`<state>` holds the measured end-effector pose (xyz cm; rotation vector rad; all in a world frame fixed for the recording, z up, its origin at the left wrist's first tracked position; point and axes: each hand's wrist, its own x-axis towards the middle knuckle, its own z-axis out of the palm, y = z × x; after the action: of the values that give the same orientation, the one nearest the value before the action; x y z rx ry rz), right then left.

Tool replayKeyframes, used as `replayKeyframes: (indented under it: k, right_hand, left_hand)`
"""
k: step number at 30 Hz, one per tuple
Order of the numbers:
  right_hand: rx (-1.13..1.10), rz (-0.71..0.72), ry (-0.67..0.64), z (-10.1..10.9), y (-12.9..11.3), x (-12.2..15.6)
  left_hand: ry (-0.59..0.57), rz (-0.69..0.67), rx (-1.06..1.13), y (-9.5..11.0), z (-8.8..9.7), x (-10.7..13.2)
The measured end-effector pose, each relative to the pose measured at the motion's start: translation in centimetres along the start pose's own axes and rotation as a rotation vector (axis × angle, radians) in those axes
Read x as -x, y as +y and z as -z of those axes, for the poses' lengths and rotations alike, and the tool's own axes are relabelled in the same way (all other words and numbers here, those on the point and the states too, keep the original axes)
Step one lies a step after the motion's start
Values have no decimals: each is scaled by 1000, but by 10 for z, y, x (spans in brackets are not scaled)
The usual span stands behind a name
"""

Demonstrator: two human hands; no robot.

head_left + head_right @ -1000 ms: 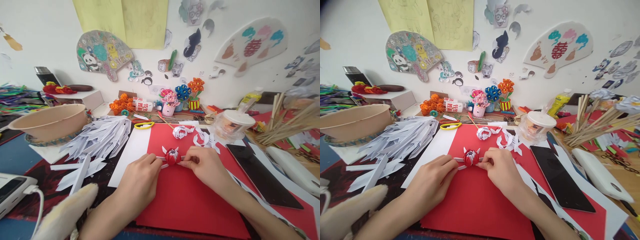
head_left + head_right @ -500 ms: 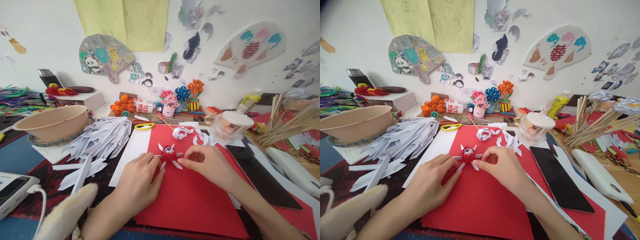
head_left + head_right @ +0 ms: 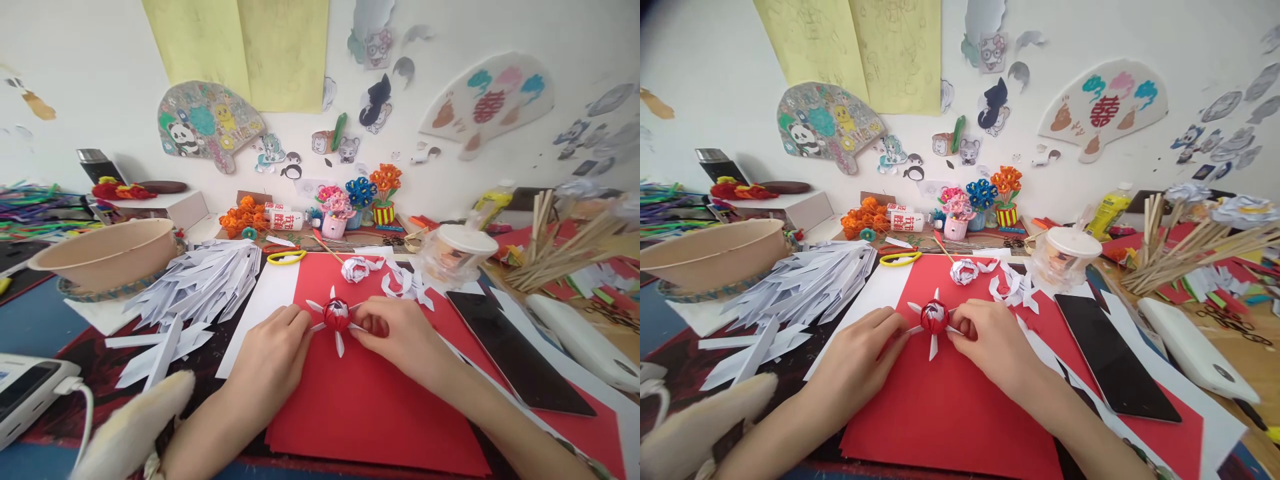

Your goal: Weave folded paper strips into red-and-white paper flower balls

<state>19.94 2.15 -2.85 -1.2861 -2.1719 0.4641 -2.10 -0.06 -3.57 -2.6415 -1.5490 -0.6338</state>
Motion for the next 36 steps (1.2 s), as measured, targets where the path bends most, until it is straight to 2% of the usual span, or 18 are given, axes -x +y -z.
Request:
replayKeyframes:
  k: [5,8,13,18,23,29,33,36]
  right_hand:
    - [69,297,363,0,-5,5]
    - [125,423,492,2,-10,6]
    - [174,507,570,5,-16,8]
    - [178,450,586,2,-12,7]
    - [131,350,522,-2,-1,2]
    - [122,131,218,-8,20,-8]
    - [120,111,69,-9,29,-13]
    - [90,109,35,-7,29,-16]
  left_hand:
    - [191,-11,53,-3,2,2]
    - [269,-24,70,-4,3,3]
    - [298,-26,86,-4,4,2]
    - [355,-69,35,-5,5,1]
    - [356,-214,-103,-1,7,2]
    - [174,-338,-239,5,7,1]
    - [40,-403,-204,1,8,-6]
    - [-10,-515,-283,-3,13,-17]
